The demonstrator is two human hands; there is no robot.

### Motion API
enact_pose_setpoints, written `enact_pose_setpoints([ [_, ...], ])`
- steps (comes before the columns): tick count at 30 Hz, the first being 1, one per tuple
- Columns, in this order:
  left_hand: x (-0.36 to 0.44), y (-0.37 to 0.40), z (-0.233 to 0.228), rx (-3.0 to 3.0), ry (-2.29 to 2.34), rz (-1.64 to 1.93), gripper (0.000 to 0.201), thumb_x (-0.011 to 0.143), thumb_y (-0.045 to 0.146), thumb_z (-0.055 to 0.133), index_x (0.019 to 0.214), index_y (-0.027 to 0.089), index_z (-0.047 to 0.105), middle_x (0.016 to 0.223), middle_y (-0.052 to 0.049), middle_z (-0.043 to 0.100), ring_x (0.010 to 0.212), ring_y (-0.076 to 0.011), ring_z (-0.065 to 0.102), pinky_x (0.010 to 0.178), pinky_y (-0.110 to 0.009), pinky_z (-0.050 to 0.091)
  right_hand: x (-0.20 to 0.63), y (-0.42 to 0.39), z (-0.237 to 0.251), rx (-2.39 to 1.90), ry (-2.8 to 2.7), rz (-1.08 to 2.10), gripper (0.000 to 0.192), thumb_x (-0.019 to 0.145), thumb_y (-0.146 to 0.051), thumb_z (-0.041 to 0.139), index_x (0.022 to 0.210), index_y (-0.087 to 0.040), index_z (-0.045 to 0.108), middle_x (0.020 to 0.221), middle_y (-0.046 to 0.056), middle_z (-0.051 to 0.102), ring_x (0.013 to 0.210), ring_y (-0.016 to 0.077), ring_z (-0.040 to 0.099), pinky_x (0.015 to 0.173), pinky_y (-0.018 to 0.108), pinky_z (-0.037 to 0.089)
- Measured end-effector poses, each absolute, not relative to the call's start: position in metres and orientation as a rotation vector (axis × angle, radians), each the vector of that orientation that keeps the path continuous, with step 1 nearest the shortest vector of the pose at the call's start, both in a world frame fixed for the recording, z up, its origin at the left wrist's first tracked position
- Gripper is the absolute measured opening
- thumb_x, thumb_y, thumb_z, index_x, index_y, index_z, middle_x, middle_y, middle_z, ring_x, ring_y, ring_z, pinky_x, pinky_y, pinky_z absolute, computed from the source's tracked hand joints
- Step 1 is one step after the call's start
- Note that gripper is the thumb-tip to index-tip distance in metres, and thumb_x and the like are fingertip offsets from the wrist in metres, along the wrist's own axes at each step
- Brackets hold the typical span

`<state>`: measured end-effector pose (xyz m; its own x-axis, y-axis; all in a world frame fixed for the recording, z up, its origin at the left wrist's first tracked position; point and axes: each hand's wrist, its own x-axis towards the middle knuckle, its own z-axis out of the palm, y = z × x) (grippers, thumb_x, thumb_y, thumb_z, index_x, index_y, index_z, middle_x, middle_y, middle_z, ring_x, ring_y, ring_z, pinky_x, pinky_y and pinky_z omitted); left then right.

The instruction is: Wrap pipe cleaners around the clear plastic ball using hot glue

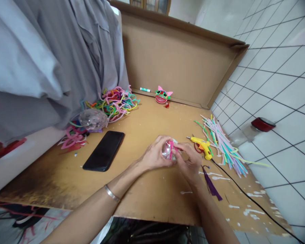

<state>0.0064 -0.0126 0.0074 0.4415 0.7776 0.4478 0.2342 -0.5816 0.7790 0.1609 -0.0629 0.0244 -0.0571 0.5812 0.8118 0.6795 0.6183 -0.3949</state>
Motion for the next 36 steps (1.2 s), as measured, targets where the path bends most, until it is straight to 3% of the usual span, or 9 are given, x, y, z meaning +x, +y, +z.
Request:
enact_pose_setpoints([
  [8, 0.006, -0.010, 0.007, 1.891, 0.867, 1.035, 0.068, 0.055, 0.022, 0.082, 0.117, 0.022, 0.053, 0.114, -0.007, 0.063, 0.107, -0.0261, 0.063, 0.094, -0.040, 0.052, 0.160, -0.061, 0.024, -1.020, -1.648, -0.165, 0.022, 0.087, -0.016, 0.062, 0.107, -0.025, 0.065, 0.091, 0.004, 0.071, 0.082, 0.0177, 0.066, 0.073, 0.033, 0.055],
  [13, 0.006, -0.009, 0.006, 1.853, 0.955, 1.029, 0.073, 0.054, 0.024, 0.085, 0.120, 0.022, 0.053, 0.116, -0.007, 0.062, 0.106, -0.0262, 0.063, 0.095, -0.041, 0.052, 0.164, -0.057, 0.017, -1.145, -1.468, -0.090, 0.012, 0.089, -0.021, 0.056, 0.095, -0.022, 0.067, 0.084, 0.003, 0.069, 0.077, 0.0171, 0.064, 0.071, 0.032, 0.053],
  [20, 0.005, -0.009, 0.004, 1.813, 0.950, 1.021, 0.073, 0.055, 0.029, 0.086, 0.119, 0.022, 0.052, 0.114, -0.006, 0.063, 0.105, -0.0253, 0.064, 0.095, -0.041, 0.052, 0.175, -0.040, -0.002, -1.447, -1.333, 0.238, 0.018, 0.083, -0.031, 0.053, 0.082, -0.020, 0.066, 0.072, 0.003, 0.070, 0.066, 0.0179, 0.062, 0.063, 0.029, 0.049],
  [31, 0.004, -0.006, 0.000, 1.820, 0.980, 1.033, 0.073, 0.058, 0.030, 0.084, 0.121, 0.021, 0.050, 0.109, -0.006, 0.063, 0.103, -0.0247, 0.064, 0.095, -0.042, 0.051, 0.188, -0.026, -0.023, -1.551, -1.384, 0.462, 0.022, 0.077, -0.028, 0.046, 0.079, -0.019, 0.067, 0.060, -0.001, 0.064, 0.054, 0.0151, 0.057, 0.054, 0.025, 0.045],
  [36, 0.005, -0.007, 0.004, 1.813, 0.968, 1.018, 0.071, 0.057, 0.029, 0.084, 0.119, 0.021, 0.051, 0.109, -0.006, 0.064, 0.103, -0.0247, 0.064, 0.094, -0.041, 0.051, 0.187, -0.026, -0.024, -1.518, -1.376, 0.479, 0.023, 0.076, -0.034, 0.048, 0.078, -0.019, 0.067, 0.064, 0.001, 0.067, 0.056, 0.0162, 0.059, 0.055, 0.026, 0.047],
])
